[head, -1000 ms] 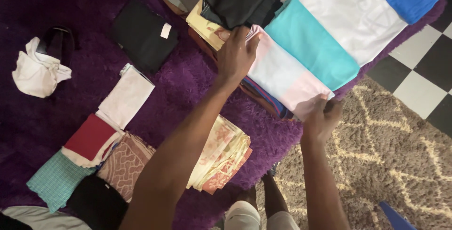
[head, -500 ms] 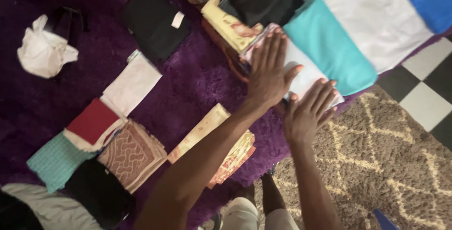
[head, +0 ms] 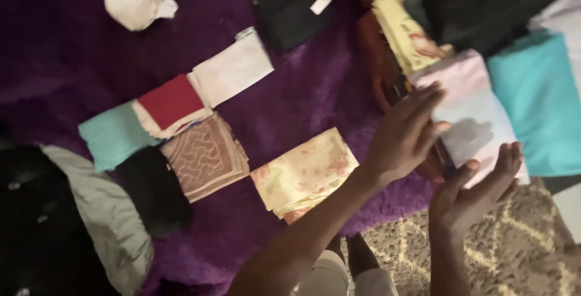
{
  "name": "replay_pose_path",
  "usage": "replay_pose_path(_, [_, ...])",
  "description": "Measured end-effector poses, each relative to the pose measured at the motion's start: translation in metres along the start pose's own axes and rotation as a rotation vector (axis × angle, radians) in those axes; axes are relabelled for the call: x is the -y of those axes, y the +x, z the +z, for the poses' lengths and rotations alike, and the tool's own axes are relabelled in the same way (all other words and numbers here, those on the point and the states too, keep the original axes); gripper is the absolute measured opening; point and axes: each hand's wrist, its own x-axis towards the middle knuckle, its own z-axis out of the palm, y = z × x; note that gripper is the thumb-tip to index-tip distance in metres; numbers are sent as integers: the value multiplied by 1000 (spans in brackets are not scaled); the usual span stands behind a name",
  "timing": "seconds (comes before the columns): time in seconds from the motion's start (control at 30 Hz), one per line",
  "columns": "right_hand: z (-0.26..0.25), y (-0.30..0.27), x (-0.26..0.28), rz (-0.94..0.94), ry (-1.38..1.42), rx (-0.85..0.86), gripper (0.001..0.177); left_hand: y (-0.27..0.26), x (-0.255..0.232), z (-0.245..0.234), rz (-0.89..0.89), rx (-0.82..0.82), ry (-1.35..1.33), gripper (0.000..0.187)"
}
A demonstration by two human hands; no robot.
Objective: The person packs a suitcase by picking up folded clothes and towels from a purple surface and placing them into the luggage. They handle each item one at a time, smoothing and arranging them into rows until the suitcase is filled.
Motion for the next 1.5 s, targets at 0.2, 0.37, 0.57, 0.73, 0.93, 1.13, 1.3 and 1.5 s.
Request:
replay_pose_path(0.2, [87, -20, 52, -161, 614, 209, 40, -52, 115, -87, -705, -459, -395, 49])
replay_pose_path(0.37, [229, -8, 61, 443, 1132, 904, 32, -106, 272, -144, -506, -888, -933, 39])
replay_pose_path(0.57, [371, 7, 88, 664, 1103, 1128, 30, -131, 386, -215, -1137, -1252, -1001, 28])
replay_pose_path(0.73, [446, 15, 113, 574, 912, 1083, 28, -129, 429, -235, -1015, -1379, -1383, 38])
replay_pose_path(0.93, [479, 24, 140, 593, 877, 1168, 28, -100, 410, -252, -1257, -1420, -1259, 54])
replay_pose_path(1.13, [490, 40, 170, 635, 663, 1130, 34, -81, 391, -268, -1201, -1396, -1168, 72])
replay_pose_path(1.3, [497, 42, 148, 565, 804, 1182, 35, -80, 356, -282, -1157, -1225, -1042, 74])
replay_pose_path(1.5, [407, 20, 127, 912, 1236, 1267, 41, -125, 311, -280, -1166, -868, -1072, 66])
